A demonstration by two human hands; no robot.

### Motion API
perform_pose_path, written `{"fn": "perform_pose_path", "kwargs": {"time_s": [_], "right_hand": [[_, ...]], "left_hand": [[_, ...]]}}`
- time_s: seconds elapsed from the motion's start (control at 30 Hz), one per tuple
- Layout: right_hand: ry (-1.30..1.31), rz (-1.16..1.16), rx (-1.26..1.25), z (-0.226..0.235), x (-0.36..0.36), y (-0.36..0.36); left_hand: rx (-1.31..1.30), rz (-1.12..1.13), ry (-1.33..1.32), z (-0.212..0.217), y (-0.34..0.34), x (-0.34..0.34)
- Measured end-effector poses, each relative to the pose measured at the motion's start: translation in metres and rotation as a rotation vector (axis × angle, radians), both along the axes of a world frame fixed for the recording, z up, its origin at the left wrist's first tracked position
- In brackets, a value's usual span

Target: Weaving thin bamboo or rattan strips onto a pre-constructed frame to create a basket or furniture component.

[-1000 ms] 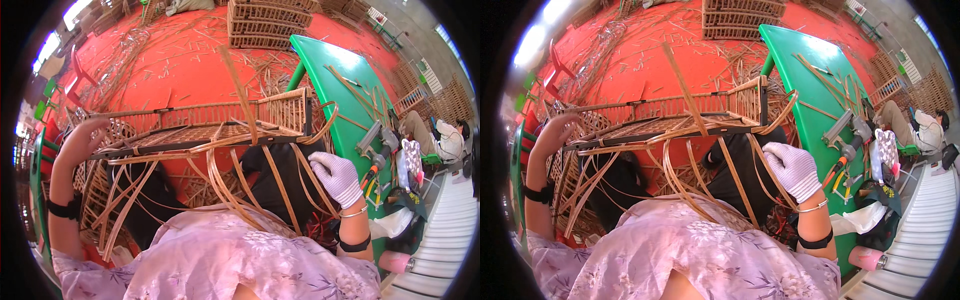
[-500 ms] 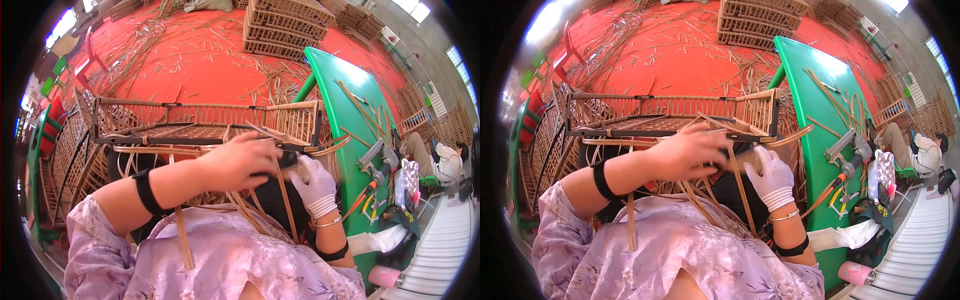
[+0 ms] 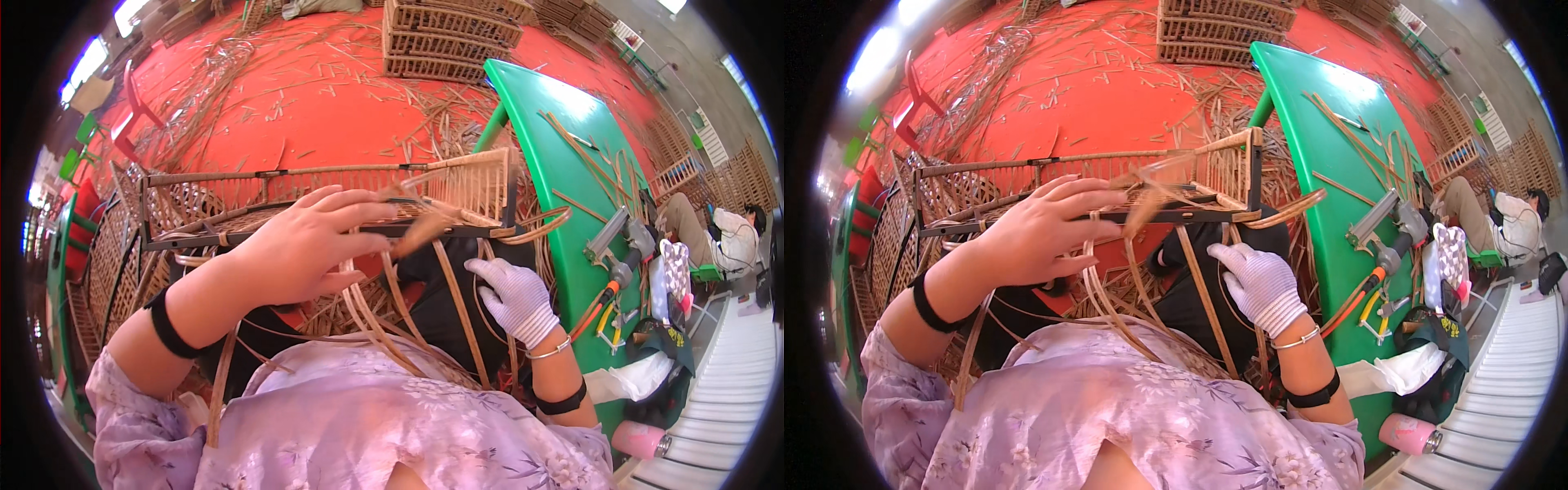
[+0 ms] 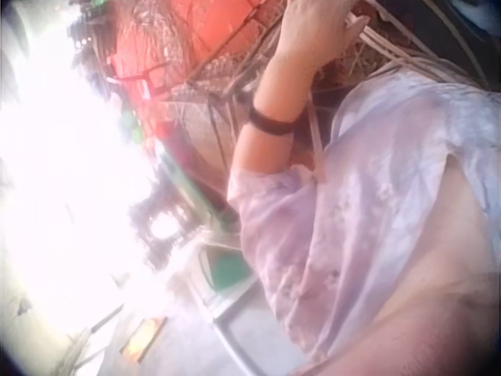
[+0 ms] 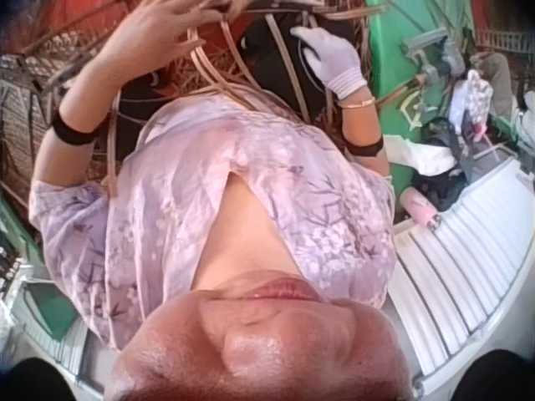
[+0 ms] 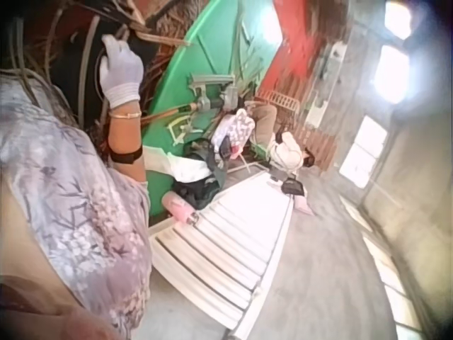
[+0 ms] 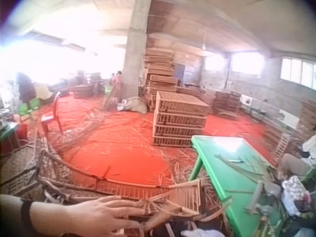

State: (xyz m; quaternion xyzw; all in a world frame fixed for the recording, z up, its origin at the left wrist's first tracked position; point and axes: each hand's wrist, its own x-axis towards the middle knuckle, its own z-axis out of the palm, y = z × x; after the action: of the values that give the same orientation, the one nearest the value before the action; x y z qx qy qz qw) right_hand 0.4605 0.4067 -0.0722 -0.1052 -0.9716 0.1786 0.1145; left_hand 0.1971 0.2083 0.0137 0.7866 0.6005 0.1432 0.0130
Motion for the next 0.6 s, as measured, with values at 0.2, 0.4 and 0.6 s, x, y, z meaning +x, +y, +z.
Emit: {"fn": "perform_pose_path", "kwargs": {"time_s": [0.2,0.4,0.6], "right_hand": [[0.001,-0.014,0.052,-0.005,0.002,-0.001],[0.217,-0.033,0.090,-0.009,-0.005,0.000],[0.432,-0.112,0.020,-0.023,-0.009,0.009]], "left_hand": [[-0.219,0.248,0.287,-0.009,-0.031,-0.008],[-0.895,0.301,0.242,0.006,-0.122,-0.009],[-0.423,0.245,0.343,0.062,-0.078,0.007]]}}
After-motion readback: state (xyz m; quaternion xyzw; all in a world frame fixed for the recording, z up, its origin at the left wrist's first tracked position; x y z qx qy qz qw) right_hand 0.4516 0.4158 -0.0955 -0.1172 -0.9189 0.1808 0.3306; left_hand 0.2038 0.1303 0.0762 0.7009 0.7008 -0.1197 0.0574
